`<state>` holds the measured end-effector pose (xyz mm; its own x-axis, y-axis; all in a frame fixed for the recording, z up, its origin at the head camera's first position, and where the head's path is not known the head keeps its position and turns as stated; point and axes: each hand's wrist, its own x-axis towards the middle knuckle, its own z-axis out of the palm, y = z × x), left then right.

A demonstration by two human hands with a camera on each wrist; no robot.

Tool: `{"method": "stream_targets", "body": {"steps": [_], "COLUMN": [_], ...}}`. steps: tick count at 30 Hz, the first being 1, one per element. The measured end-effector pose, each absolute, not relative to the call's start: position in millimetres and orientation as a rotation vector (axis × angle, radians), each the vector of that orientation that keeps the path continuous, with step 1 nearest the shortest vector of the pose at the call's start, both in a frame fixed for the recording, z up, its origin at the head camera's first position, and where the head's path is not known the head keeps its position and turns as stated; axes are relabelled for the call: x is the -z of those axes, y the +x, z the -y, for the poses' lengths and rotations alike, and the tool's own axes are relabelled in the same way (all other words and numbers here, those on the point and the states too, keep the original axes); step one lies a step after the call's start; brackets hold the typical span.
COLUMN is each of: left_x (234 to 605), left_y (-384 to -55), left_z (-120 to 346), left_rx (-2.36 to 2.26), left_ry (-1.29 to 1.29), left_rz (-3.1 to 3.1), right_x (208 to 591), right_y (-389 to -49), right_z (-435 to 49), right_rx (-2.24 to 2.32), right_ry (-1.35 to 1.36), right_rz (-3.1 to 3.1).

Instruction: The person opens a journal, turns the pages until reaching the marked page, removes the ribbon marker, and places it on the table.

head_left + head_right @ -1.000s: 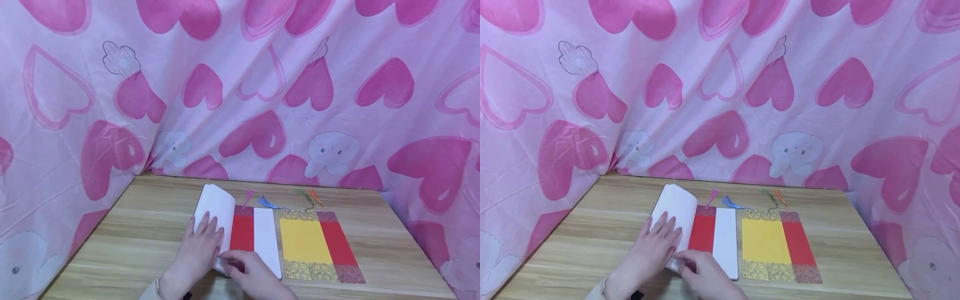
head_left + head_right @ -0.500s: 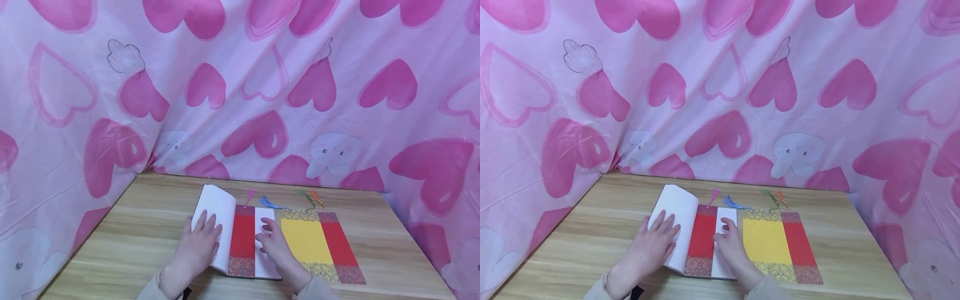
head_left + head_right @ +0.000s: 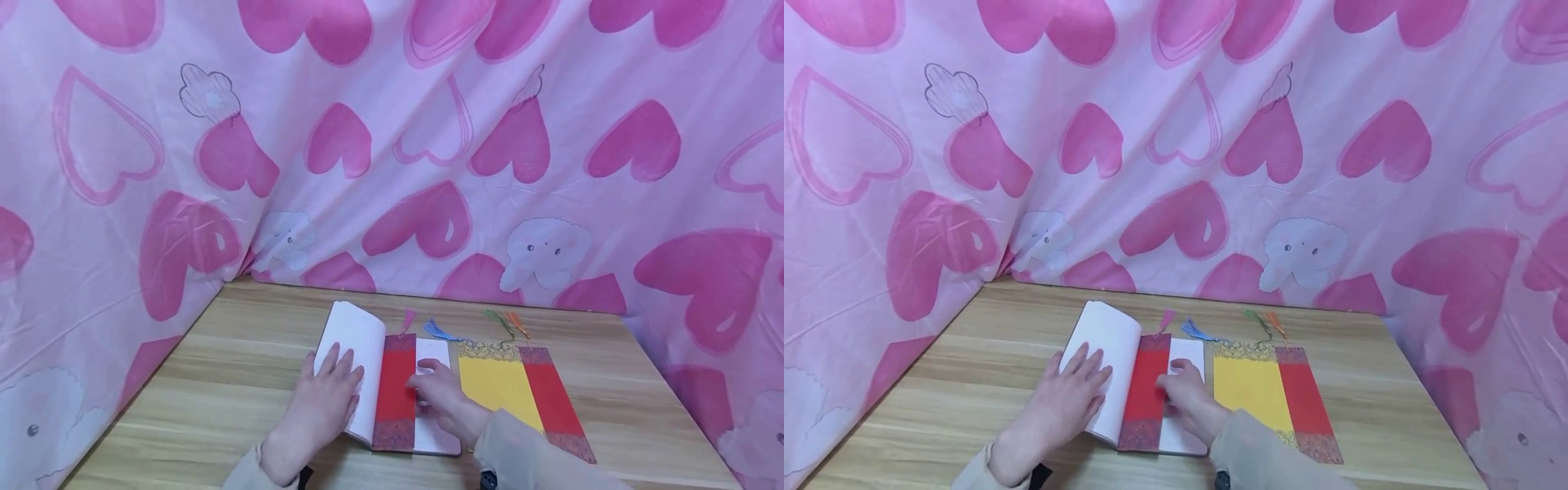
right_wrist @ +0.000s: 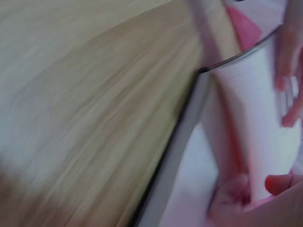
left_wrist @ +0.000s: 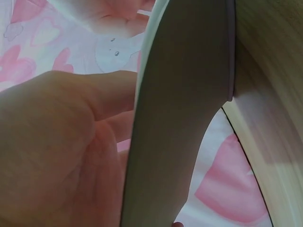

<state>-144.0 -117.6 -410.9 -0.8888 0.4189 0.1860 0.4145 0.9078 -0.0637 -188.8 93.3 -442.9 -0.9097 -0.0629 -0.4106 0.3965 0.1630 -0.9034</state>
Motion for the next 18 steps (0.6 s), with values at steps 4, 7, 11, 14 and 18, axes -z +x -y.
{"method": "stream_targets", "body": {"steps": [4,7,11,14,18], "left_x": [409.6,408.6,407.9,407.8,407.4], "left_y": [-143.5,-142.9,-142.8,-143.0,-142.8], "left_z": [117.0,117.0,117.6,118.0,118.0], "left_rx": [-0.019,0.001,0.014,0.003,0.004], "left_ry": [-0.636,-0.638,-0.647,-0.660,-0.689], "left_rz": [2.887,2.899,2.901,2.873,2.813], "right_x": [445.1,441.0,427.9,414.2,395.5], "right_y": [-188.1,-187.9,-191.0,-195.8,-203.9], "right_z": [-95.3,-101.1,-115.9,-132.5,-162.2], "right_rx": [1.791,1.778,1.782,1.796,1.773], "right_ry": [0.234,0.204,0.213,0.231,0.224], "right_rz": [-2.097,-2.124,-2.171,-2.197,-2.239]}}
